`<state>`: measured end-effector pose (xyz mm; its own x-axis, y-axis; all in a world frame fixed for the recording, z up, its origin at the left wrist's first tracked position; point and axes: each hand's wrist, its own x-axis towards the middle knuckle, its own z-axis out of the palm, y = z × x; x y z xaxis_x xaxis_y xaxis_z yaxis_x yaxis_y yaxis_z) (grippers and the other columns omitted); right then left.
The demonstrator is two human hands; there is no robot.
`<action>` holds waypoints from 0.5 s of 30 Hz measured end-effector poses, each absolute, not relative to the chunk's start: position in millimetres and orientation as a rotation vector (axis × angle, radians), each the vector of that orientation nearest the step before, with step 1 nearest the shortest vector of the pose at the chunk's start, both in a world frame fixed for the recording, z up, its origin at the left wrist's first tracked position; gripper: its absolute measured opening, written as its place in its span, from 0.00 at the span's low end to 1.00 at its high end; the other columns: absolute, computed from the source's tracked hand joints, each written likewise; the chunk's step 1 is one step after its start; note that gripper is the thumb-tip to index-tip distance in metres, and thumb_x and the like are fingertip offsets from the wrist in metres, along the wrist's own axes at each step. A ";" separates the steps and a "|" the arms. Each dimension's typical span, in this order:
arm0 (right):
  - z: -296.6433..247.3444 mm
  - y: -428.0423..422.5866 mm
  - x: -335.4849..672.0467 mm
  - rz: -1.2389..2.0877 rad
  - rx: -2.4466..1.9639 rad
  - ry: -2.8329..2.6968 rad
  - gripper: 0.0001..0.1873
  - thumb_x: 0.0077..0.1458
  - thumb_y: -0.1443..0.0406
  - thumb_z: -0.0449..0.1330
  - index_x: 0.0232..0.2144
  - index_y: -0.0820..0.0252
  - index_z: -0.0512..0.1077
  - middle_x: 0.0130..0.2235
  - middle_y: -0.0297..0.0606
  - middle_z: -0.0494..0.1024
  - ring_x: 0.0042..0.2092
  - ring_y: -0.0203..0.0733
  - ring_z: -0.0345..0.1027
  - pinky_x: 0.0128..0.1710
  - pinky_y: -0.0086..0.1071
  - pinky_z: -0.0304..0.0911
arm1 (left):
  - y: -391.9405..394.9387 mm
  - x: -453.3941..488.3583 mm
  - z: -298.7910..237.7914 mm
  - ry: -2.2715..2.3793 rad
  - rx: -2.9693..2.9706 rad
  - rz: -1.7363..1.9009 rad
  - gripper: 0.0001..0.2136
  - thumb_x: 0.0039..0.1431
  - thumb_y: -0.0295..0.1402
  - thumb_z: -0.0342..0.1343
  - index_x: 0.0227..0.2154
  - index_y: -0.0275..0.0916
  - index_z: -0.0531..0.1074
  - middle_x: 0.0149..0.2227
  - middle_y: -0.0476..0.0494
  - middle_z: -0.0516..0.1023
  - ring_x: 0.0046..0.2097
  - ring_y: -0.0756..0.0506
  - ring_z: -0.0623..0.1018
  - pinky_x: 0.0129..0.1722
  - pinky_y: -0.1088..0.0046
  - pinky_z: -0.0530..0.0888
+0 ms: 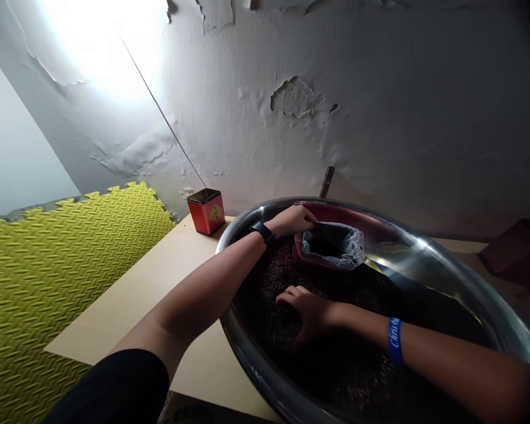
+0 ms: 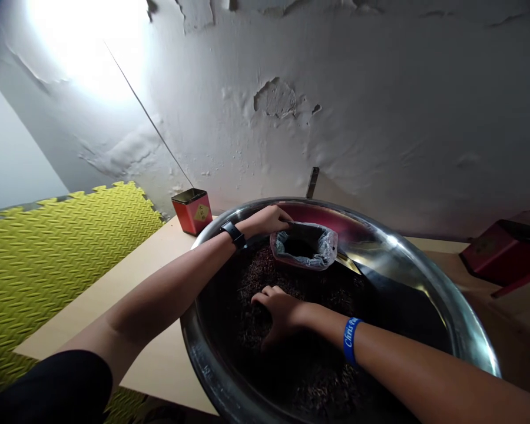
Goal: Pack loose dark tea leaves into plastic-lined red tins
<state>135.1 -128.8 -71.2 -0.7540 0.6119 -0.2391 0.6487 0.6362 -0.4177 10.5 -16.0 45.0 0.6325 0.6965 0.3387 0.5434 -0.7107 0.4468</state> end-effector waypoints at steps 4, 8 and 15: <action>-60.7 -143.2 127.9 -0.687 0.903 2.659 0.42 0.30 0.53 0.66 0.51 0.56 0.64 0.48 0.43 0.67 0.47 0.53 0.62 0.41 0.40 0.62 | -18.7 10.9 47.5 1.005 2.542 0.701 0.13 0.49 0.31 0.50 0.35 0.36 0.78 0.29 0.46 0.78 0.31 0.50 0.73 0.33 0.77 0.68; -41.2 -153.7 123.1 -0.594 0.778 2.609 0.33 0.37 0.57 0.61 0.50 0.55 0.66 0.44 0.41 0.72 0.40 0.47 0.68 0.33 0.34 0.61 | -20.9 11.3 50.4 1.002 2.521 0.681 0.14 0.49 0.31 0.50 0.36 0.36 0.77 0.33 0.45 0.78 0.34 0.50 0.74 0.34 0.77 0.68; -9.6 -152.9 126.2 -0.643 0.818 2.674 0.25 0.42 0.59 0.58 0.46 0.56 0.69 0.34 0.36 0.75 0.30 0.39 0.67 0.24 0.28 0.56 | -20.1 11.3 51.4 0.988 2.533 0.672 0.15 0.48 0.30 0.50 0.37 0.37 0.77 0.36 0.45 0.79 0.34 0.50 0.73 0.35 0.77 0.67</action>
<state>126.2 -152.9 -9.6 -0.8036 0.4613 -0.3760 0.5818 0.7419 -0.3334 11.3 -20.1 51.4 0.6462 0.7001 0.3036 0.5395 -0.7005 0.4671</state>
